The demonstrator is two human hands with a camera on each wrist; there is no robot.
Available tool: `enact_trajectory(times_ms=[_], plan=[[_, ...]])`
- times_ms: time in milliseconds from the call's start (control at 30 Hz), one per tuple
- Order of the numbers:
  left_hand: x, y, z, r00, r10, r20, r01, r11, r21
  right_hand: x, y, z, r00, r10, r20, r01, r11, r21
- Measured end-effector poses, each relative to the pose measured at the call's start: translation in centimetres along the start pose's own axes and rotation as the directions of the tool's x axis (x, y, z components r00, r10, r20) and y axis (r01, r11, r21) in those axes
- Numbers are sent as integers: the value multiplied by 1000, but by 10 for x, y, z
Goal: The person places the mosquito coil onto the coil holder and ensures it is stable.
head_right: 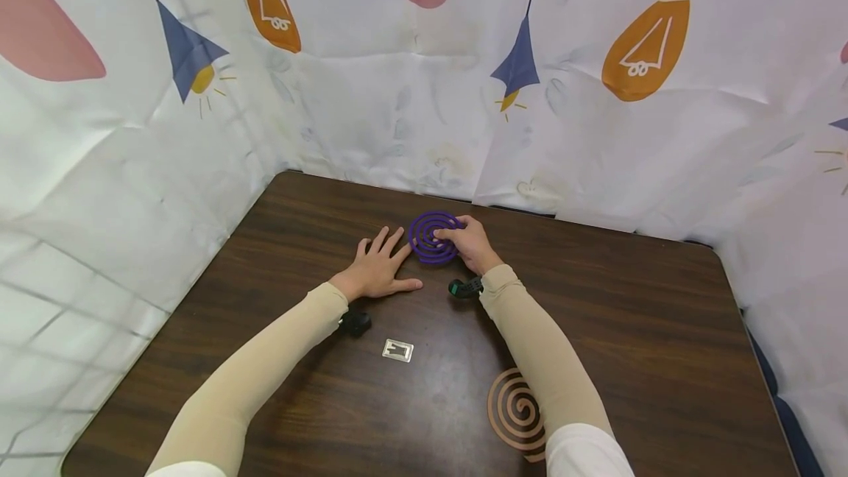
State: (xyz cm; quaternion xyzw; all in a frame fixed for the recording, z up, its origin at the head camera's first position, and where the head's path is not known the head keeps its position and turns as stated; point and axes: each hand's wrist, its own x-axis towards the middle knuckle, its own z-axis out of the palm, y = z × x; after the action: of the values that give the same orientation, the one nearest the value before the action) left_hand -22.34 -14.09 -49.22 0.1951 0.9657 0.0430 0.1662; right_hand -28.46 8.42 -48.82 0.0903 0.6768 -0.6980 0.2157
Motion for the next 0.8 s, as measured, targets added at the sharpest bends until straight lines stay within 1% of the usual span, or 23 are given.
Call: enact_trajectory(times_ms=[400,633,800], plan=[[-3,1,-5,1000,7,12,-6,1000,-11,1,-2,3,1000,9,-14,-10,1000,-21],[-2,1,-5,1000,12,5,-12,1000,-10,-2,-6,5,1000,11,-12,-11,1000,-21],[-2,1,-4,1000,11,13,-11,1000,-9,-2,-5,4,1000,22,-10,-22,999,-35]])
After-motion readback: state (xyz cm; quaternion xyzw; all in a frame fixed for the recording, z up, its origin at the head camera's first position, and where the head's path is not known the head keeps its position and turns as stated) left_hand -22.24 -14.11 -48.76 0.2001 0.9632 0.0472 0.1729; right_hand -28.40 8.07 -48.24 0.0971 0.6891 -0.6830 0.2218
